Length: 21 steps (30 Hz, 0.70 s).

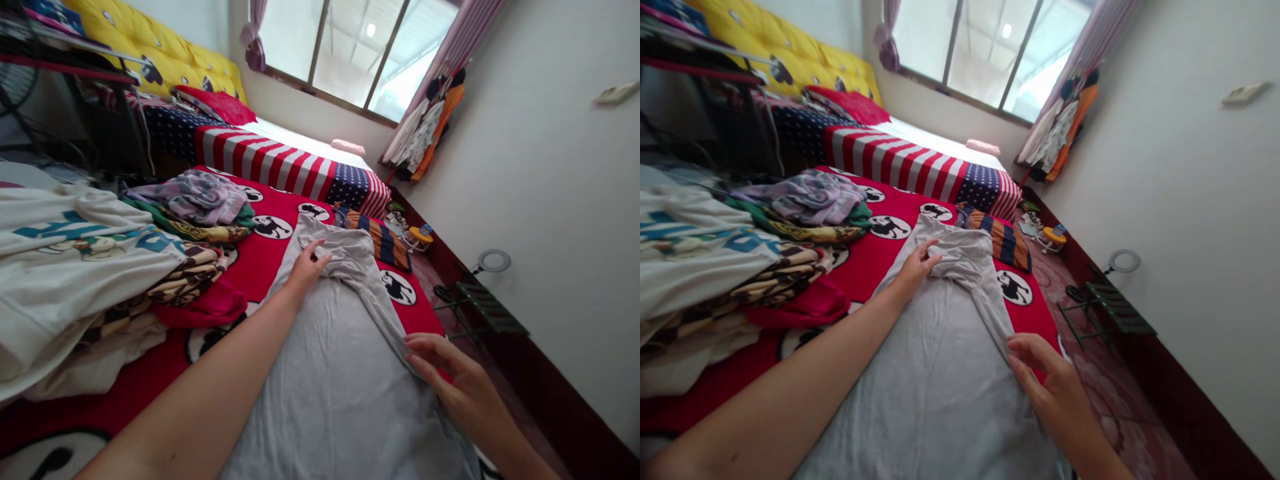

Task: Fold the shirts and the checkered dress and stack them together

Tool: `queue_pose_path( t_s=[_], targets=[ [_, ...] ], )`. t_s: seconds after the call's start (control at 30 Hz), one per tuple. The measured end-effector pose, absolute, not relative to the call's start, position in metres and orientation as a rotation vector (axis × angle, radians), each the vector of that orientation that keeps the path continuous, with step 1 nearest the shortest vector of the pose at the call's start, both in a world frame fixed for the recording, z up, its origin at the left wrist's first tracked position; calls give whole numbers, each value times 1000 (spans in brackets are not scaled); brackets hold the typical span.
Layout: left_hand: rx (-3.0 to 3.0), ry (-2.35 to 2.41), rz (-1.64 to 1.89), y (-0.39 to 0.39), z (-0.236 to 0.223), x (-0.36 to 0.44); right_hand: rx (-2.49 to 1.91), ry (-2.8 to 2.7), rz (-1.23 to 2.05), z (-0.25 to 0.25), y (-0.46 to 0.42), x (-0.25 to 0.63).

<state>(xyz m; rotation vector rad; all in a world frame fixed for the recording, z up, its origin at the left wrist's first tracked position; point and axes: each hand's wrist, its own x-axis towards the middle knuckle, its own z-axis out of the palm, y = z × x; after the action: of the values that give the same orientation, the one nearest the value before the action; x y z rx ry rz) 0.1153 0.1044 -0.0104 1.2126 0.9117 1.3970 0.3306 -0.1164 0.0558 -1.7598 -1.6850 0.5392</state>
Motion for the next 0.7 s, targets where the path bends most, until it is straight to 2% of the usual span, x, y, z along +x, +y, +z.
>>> queue_pose_path(
  t_s=[0.23, 0.4, 0.6, 0.7],
  targets=[
    [1622, 1069, 1194, 96, -9, 114, -1950, -1621, 137, 52, -212, 336],
    [1823, 1132, 1166, 93, -8, 114, -2036, -1627, 247, 38, -259, 315],
    [2101, 1169, 1088, 86, -6, 116, -2332, -1342, -42, 13, -256, 326],
    [2120, 1202, 1066, 86, -7, 117, -2480, -1331, -52, 6, -246, 336]
  ],
)
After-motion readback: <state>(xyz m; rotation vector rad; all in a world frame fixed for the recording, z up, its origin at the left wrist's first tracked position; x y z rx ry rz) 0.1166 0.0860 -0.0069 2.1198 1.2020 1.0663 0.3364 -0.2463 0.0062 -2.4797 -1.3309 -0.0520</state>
